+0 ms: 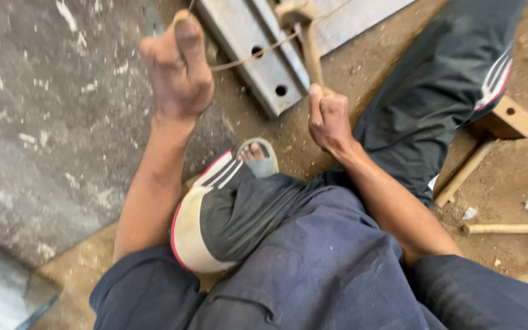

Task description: The person sits on the floor and hammers a long thin metal wire against a flat metal plate, repositioning the wire by hand between strikes to work along its length. They continue hammering and adjusting the wire, at one point holding it against a slotted steel rail while striking it.

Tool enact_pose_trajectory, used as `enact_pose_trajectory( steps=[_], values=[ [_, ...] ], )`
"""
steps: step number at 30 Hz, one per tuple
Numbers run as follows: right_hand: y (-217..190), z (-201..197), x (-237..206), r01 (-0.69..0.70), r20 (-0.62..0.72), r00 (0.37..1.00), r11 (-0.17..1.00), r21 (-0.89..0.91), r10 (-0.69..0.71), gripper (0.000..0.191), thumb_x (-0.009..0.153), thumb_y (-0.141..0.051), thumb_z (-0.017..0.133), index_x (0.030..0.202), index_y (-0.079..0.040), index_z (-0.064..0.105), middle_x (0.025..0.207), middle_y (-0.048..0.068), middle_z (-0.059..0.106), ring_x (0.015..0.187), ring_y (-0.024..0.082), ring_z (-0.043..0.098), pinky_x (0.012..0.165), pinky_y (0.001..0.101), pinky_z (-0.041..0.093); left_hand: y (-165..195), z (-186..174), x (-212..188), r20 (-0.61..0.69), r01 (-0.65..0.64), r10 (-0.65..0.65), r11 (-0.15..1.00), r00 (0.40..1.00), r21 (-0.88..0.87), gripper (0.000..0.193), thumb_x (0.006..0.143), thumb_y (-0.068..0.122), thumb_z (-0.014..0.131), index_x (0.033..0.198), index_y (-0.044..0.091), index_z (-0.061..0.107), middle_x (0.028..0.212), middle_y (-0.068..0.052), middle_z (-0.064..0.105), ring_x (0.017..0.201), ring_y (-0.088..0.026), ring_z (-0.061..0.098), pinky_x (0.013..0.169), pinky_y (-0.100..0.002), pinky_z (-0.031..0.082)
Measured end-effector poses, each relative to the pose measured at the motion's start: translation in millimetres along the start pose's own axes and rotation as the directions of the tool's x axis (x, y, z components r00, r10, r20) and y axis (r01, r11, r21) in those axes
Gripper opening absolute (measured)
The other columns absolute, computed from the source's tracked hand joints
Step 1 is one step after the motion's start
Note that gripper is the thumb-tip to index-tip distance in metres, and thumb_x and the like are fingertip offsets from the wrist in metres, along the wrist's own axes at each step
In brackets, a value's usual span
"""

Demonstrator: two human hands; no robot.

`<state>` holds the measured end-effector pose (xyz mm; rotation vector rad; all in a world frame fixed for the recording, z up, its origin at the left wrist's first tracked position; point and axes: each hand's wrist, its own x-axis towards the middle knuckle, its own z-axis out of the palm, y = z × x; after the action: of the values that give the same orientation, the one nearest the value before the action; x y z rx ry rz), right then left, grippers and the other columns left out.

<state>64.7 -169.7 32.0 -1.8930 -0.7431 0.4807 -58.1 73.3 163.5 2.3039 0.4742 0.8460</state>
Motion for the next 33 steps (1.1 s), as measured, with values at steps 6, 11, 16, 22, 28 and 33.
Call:
enact_pose_trajectory(
  steps=[6,11,16,22,28,33],
  values=[
    [4.8,3.0,0.5,0.049,0.091,0.995,0.99,-0.13,-0.037,0.046,0.111,-0.019,0.051,0.072,0.007,0.053,0.063,0.023,0.05,0.05,0.03,0.052,0.052,0.0464,0.038,30.5,-11.9,14.1,0.066,-0.03,0.033,0.998,0.997,-0.048,0.053,0.123,0.037,0.037,0.084,0.004,0.05,0.062,-0.008,0.046,0.056,-0.022,0.058,0.059,-0.038,0.042],
    [10.3,4.0,1.4,0.065,0.127,0.991,0.981,-0.185,-0.042,0.052,0.114,-0.022,0.049,0.071,0.006,0.055,0.068,0.024,0.052,0.055,0.038,0.053,0.058,0.0477,0.042,45.1,-16.5,25.2,0.089,0.0,-0.008,0.997,0.996,0.082,0.055,0.124,0.037,0.039,0.084,0.002,0.053,0.064,-0.013,0.046,0.058,-0.028,0.054,0.059,-0.037,0.04],
    [9.9,0.3,7.7,-0.057,0.162,0.983,0.987,-0.153,0.082,0.052,0.111,-0.025,0.046,0.071,0.009,0.052,0.065,0.027,0.051,0.051,0.039,0.054,0.054,0.0508,0.042,36.6,-15.1,25.2,0.104,0.024,-0.035,0.995,0.994,0.101,0.053,0.122,0.036,0.038,0.082,0.005,0.051,0.059,-0.009,0.045,0.052,-0.022,0.05,0.058,-0.039,0.037],
    [14.0,-2.3,21.5,0.005,0.24,0.968,0.952,-0.307,0.073,0.061,0.111,-0.03,0.048,0.064,0.008,0.053,0.066,0.033,0.049,0.059,0.051,0.053,0.056,0.0543,0.042,-11.2,3.3,-3.6,-0.078,0.027,-0.048,0.968,0.996,-0.251,0.05,0.116,0.047,0.03,0.094,0.007,0.05,0.069,0.0,0.049,0.052,-0.013,0.05,0.052,-0.026,0.043],
    [25.4,1.6,23.7,-0.002,0.258,0.963,0.959,-0.285,0.079,0.062,0.112,-0.03,0.047,0.063,0.008,0.052,0.065,0.033,0.048,0.056,0.05,0.053,0.057,0.0539,0.043,-58.2,66.7,-66.3,-0.142,0.058,-0.186,0.78,0.972,-0.623,0.055,0.114,0.055,0.025,0.094,0.007,0.042,0.084,-0.006,0.049,0.078,-0.02,0.055,0.083,-0.039,0.056],
    [13.9,1.4,12.5,-0.037,0.214,0.972,0.963,-0.268,0.097,0.061,0.111,-0.03,0.05,0.064,0.009,0.053,0.064,0.033,0.047,0.049,0.046,0.049,0.053,0.0524,0.04,-85.6,84.9,-74.1,-0.173,-0.018,-0.153,0.695,0.973,-0.719,0.055,0.113,0.054,0.033,0.085,0.007,0.035,0.076,-0.004,0.035,0.068,-0.016,0.04,0.068,-0.036,0.048]
  ],
)
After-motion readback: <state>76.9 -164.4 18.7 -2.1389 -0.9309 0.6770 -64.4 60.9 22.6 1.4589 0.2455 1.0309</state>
